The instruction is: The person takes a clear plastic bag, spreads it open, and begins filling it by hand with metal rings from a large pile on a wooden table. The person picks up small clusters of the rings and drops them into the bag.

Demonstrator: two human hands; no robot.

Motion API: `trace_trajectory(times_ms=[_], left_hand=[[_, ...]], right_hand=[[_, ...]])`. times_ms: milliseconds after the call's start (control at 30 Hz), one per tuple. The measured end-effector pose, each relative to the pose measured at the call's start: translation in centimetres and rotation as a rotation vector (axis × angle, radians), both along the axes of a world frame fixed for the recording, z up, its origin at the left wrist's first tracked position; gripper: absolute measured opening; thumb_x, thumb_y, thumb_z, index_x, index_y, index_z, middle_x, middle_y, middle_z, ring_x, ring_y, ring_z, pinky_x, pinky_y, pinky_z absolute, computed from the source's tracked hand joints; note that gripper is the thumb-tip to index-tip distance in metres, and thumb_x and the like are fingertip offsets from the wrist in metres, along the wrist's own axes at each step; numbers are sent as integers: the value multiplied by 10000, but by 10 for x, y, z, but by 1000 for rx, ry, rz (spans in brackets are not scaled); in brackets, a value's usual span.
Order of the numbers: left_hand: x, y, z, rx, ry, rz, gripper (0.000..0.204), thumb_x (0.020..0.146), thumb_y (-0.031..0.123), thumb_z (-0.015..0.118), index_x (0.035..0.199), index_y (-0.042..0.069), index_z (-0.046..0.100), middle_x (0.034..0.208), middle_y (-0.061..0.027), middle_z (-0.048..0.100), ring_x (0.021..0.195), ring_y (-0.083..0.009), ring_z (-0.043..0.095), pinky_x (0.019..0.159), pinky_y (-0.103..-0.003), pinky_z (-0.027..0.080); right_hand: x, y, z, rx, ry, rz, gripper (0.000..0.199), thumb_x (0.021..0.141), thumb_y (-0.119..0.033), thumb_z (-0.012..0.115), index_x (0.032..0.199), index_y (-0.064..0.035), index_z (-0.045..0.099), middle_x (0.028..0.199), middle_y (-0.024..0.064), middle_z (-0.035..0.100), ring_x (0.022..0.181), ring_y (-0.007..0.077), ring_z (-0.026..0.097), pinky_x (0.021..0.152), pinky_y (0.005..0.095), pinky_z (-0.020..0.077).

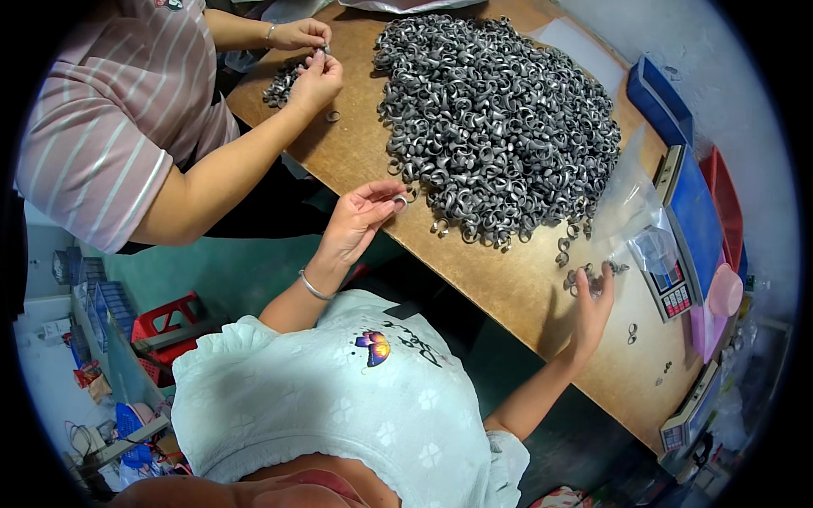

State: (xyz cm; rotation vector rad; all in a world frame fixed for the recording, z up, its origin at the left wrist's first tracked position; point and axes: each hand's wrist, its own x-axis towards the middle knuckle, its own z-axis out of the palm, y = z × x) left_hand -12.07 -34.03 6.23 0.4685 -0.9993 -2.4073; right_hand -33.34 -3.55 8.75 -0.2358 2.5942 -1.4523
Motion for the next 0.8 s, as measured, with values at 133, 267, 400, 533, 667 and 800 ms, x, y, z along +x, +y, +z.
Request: trace_trajectory(times_ms=[133, 267, 400, 533, 667, 800], left_hand=[[3, -6, 4, -105, -55, 34, 282, 788, -53, 590, 1065, -51, 540, 1028, -115, 591, 922, -151, 580, 846, -257, 471], [11, 5, 2, -73, -134, -77, 284, 785, -58, 587, 1065, -50, 541, 1016, -118, 596, 891, -156, 595, 834, -262, 478], [3, 27, 3, -47, -53, -86, 241, 807, -34, 580, 1045, -50, 549, 1013, -113, 594, 920, -153, 593, 820, -252, 484], [2, 22, 5, -235, -157, -4, 190, 840, -10, 548, 1024, -55, 562, 983, -86, 601, 888, -127, 591, 760, -229, 487], [9, -41, -5, -661, -370, 447, 168, 814, -69, 529, 970, -48, 587, 957, -69, 582, 825, -114, 589, 728, -215, 493], [20, -76, -4, -1024, -623, 549, 155, 782, -98, 525, 910, -55, 600, 931, -92, 561, 782, -128, 592, 664, -232, 492]], right_hand=[[26, -18, -4, 196, 683, -248, 465, 789, -128, 624, 1190, 39, 458, 1098, 175, 520, 1055, 278, 482, 921, 360, 368], [87, -72, 5, -70, 536, 185, 311, 809, -55, 582, 1107, 10, 522, 1008, 111, 563, 915, 216, 535, 777, 291, 428], [132, -143, 7, -203, 444, 690, 304, 763, -5, 608, 1063, -2, 560, 972, 141, 565, 810, 241, 580, 669, 316, 472], [137, -169, 3, -179, 490, 722, 312, 765, 37, 601, 1072, 9, 556, 959, 147, 559, 811, 239, 582, 674, 290, 469], [131, -164, -5, -146, 407, 698, 287, 752, -14, 628, 1032, -7, 567, 910, 143, 554, 741, 274, 552, 655, 338, 455], [124, -155, -13, -28, 586, 699, 268, 738, -24, 636, 998, -12, 569, 923, 139, 543, 850, 304, 508, 747, 372, 415]])
